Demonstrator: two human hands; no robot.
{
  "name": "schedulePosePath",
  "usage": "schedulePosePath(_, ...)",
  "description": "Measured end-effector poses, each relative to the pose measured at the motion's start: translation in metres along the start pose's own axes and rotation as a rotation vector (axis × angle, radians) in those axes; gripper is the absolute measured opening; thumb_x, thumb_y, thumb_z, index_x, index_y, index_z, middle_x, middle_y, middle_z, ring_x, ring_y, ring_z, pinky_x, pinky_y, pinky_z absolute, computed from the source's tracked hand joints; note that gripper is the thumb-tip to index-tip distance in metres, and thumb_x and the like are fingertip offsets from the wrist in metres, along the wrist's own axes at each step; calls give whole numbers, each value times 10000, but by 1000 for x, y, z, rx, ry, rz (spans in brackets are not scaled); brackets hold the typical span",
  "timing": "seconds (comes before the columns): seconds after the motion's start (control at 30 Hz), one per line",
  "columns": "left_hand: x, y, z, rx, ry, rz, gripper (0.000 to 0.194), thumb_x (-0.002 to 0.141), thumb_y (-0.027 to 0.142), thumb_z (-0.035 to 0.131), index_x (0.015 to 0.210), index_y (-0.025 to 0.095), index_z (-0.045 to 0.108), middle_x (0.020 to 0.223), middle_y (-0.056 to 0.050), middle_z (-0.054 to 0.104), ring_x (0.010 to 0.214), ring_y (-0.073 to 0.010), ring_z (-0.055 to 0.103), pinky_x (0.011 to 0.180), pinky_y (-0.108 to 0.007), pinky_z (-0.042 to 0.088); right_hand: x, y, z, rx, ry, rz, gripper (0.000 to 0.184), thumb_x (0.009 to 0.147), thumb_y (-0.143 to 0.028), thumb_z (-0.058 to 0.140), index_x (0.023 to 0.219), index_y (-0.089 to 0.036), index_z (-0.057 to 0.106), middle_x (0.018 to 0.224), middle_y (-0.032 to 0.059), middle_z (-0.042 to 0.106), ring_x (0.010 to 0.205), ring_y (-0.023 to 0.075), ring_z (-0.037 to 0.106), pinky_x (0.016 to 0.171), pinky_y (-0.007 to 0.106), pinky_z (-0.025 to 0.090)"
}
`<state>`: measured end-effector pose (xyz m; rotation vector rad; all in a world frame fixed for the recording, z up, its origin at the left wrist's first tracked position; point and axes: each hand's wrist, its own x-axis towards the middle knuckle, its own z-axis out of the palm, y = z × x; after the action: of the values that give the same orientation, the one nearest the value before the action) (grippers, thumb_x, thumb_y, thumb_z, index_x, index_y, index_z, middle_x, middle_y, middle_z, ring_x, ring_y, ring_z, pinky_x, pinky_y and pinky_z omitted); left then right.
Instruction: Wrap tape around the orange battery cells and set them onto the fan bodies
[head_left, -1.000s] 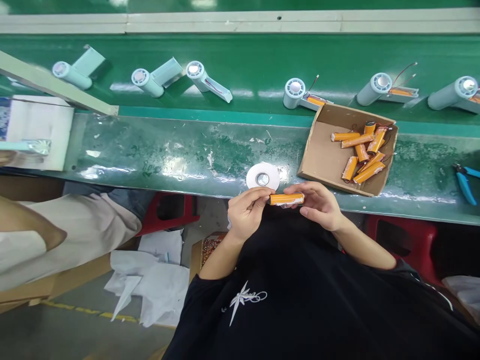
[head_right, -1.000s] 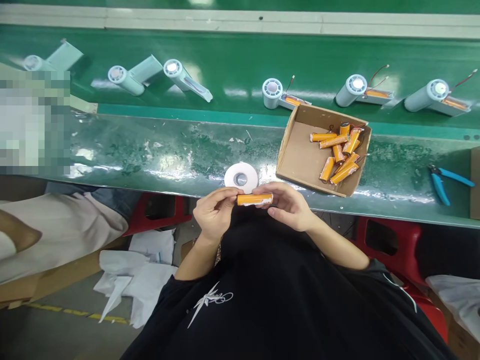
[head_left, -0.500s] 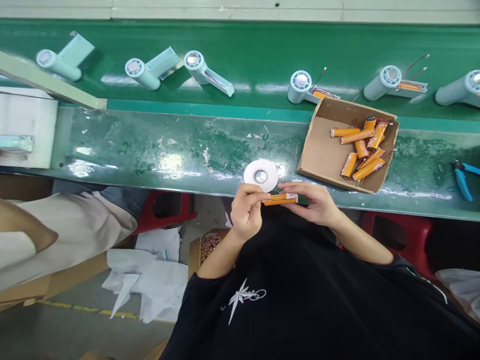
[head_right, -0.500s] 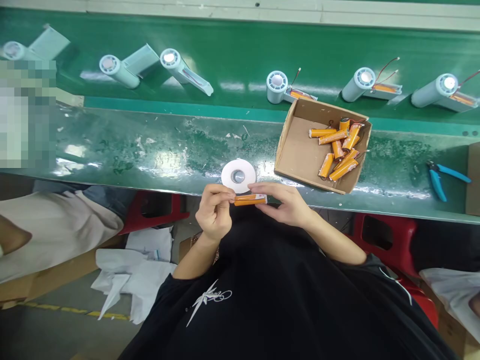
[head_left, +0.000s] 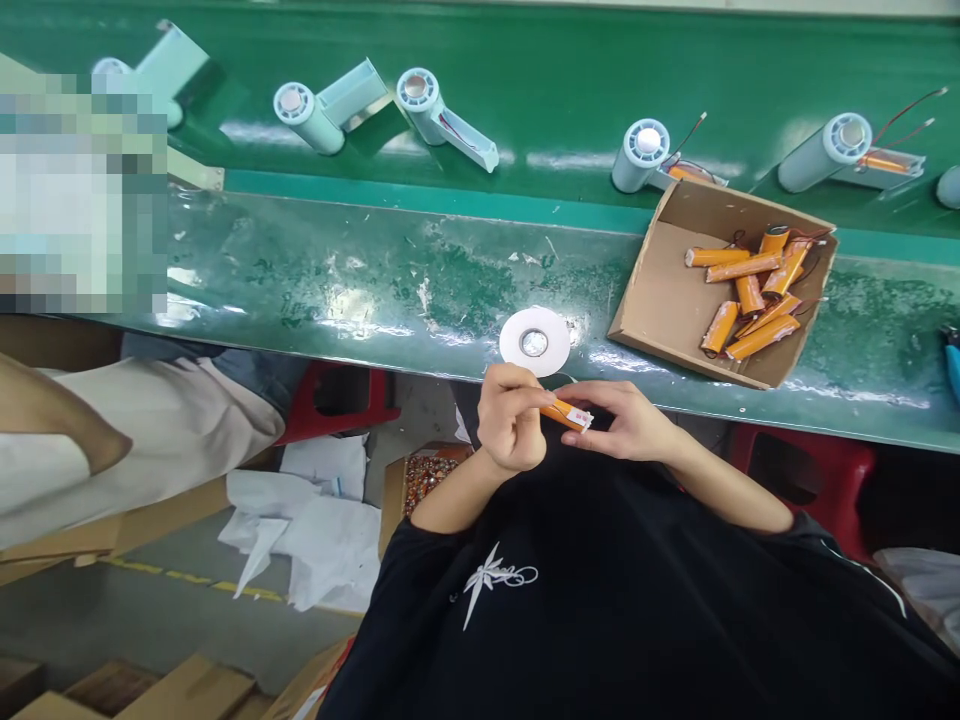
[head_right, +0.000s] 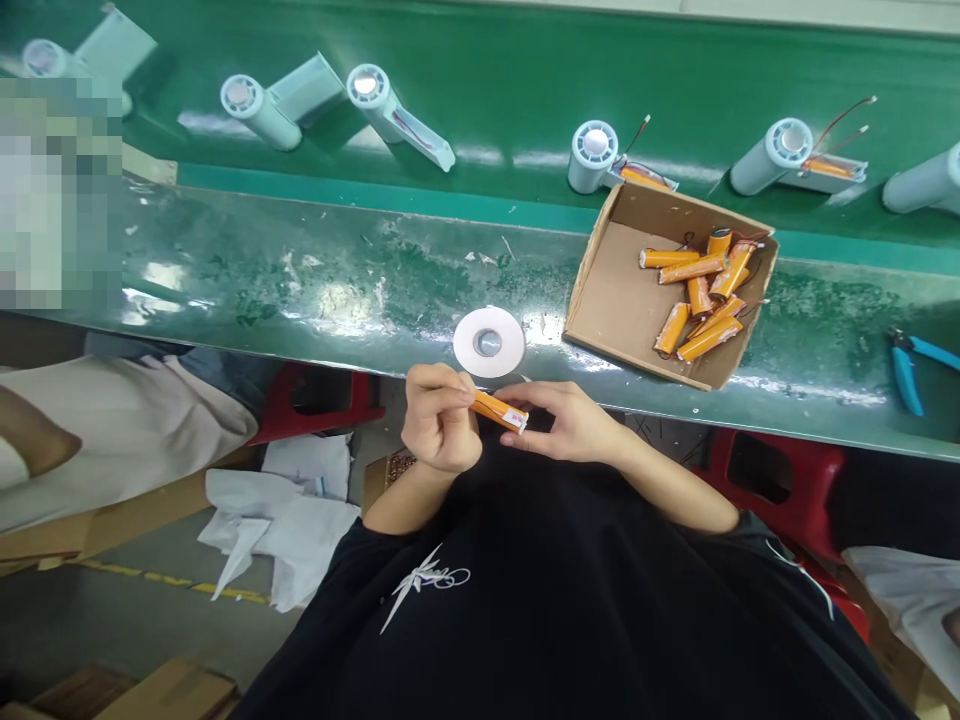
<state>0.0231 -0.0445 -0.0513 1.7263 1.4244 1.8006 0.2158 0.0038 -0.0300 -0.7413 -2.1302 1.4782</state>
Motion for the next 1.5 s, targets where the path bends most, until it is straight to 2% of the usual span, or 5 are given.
schedulePosePath(0.33,17,18,7,-230,-424,126,343,1061,47,500,1248,235,718,1036,-58,737,899,-173,707,778,-303,613,-5,20,9,-302,-111,6,155,1018,-116,607,992,-163,752,961,91,816,773,200,756,660,285,546)
schedulePosePath(0.57,24,-9,-15,100,-338,72,188,1107,208,579,1213,224,734,1135,-75,766,1062,-220,712,982,-409,576,-2,0,-21,-111,-317,-7,173,1080,-256,688,1183,-191,811,1154,100,851,1054,239,799,954,377,636)
schedulePosePath(0.8,18,-52,-39,562,-751,-6,488,1042,364,751,1500,223,662,1486,-137,733,1415,-394,559,1200,-601,483,-17,-4,-38,372,30,87,484,1031,-419,811,1480,-272,705,1114,58,864,938,192,838,860,342,697)
schedulePosePath(1.1,22,-23,-53,420,-636,374,476,995,25,681,1411,253,719,1227,-61,828,1333,-320,622,1160,-582,606,-15,-14,-50,221,455,135,423,897,-458,938,1254,-300,776,1040,16,847,1010,233,860,856,339,733)
schedulePosePath(1.5,42,1,-53,366,-806,692,298,1035,43,692,1290,184,749,1155,-35,837,1164,-195,710,1253,-501,604,-15,-34,-80,-265,88,200,403,976,-308,818,1375,-255,840,896,14,879,665,149,769,744,256,626)
